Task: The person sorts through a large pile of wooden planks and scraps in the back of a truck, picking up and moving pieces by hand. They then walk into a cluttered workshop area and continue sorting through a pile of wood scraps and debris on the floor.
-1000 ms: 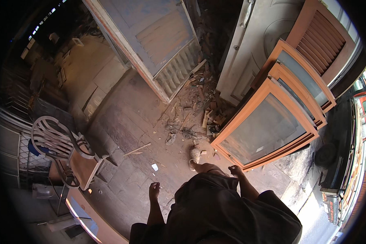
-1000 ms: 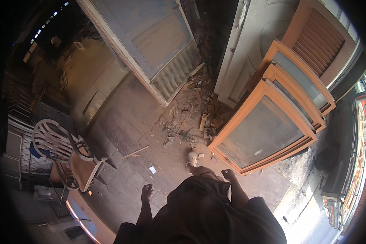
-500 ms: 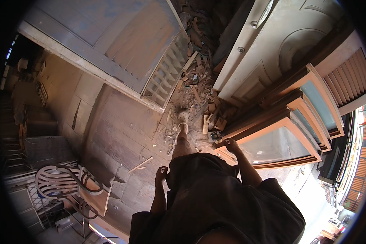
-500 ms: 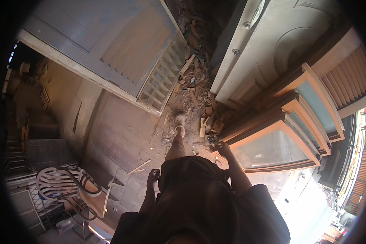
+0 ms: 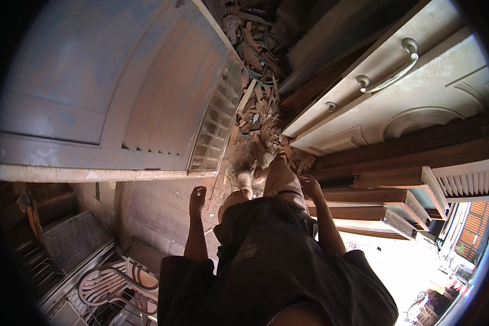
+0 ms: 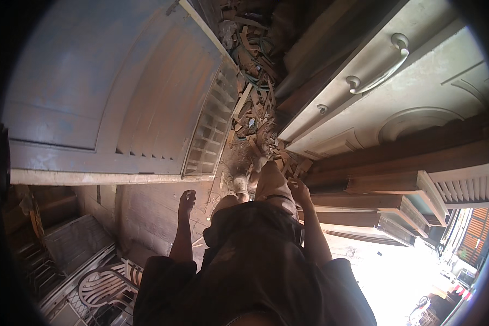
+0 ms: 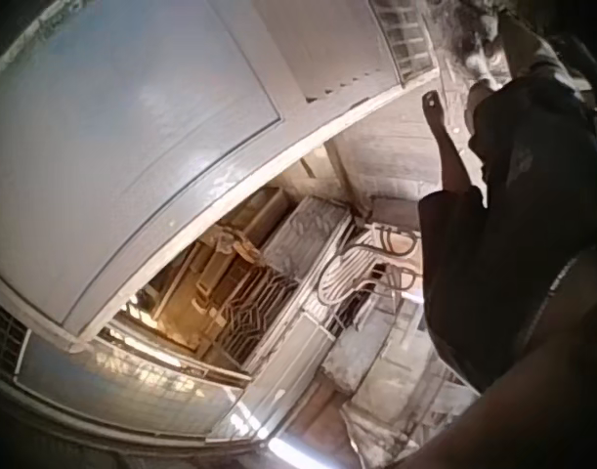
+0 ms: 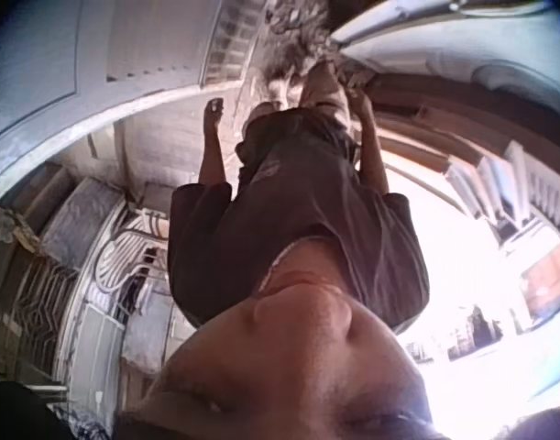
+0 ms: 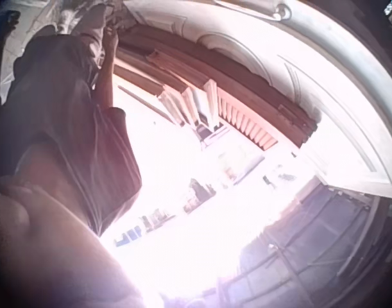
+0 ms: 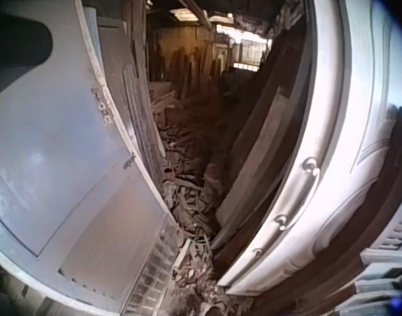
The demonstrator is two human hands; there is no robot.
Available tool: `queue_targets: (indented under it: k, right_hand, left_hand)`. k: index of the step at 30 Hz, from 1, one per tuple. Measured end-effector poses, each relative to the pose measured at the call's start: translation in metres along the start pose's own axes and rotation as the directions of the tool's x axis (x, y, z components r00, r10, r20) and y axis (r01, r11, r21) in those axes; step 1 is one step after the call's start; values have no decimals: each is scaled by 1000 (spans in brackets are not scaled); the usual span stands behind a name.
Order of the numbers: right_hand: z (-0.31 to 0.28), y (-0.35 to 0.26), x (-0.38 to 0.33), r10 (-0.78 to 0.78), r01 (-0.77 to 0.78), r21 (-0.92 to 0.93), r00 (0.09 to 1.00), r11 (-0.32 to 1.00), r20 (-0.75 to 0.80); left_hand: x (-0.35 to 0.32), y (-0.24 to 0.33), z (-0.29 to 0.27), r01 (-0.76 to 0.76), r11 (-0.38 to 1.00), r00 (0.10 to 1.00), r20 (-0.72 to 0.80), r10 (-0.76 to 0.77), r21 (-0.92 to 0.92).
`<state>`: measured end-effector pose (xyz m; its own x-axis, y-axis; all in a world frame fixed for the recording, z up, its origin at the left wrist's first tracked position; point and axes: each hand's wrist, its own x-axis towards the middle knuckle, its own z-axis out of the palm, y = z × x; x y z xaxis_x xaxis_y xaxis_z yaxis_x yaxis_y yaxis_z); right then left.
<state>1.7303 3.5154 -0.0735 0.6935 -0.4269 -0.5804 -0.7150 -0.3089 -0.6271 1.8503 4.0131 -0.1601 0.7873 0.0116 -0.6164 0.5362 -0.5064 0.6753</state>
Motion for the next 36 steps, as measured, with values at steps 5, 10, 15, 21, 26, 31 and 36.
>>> queue_targets:
  k: [5,10,15,21,26,31,36]
  right_hand:
    - [-22,-61,82,37,-35,-36,998,999,48]
    - [-47,-115,191,-23,35,-102,993,994,116]
    - [-47,-162,299,-153,154,-59,988,986,23]
    - [-43,-217,372,-125,127,-3,979,992,158]
    - [-41,-234,416,-175,166,57,954,984,245]
    - [-107,-339,443,-166,176,-65,976,982,143]
    - [-150,-366,508,-129,128,-56,992,990,-13]
  left_hand:
    - [94,104,27,-28,1000,999,34,28,-11]
    - [139,183,81,82,979,996,47,-74,-188]
    - [176,276,125,-176,981,942,305,142,87]
    - [199,418,88,-187,982,982,-13,187,-24]
    - [250,548,-6,-473,873,596,-689,413,114]
    - [296,693,-109,-604,656,-56,-845,532,453]
    - [377,777,-174,-395,441,-455,-589,668,806]
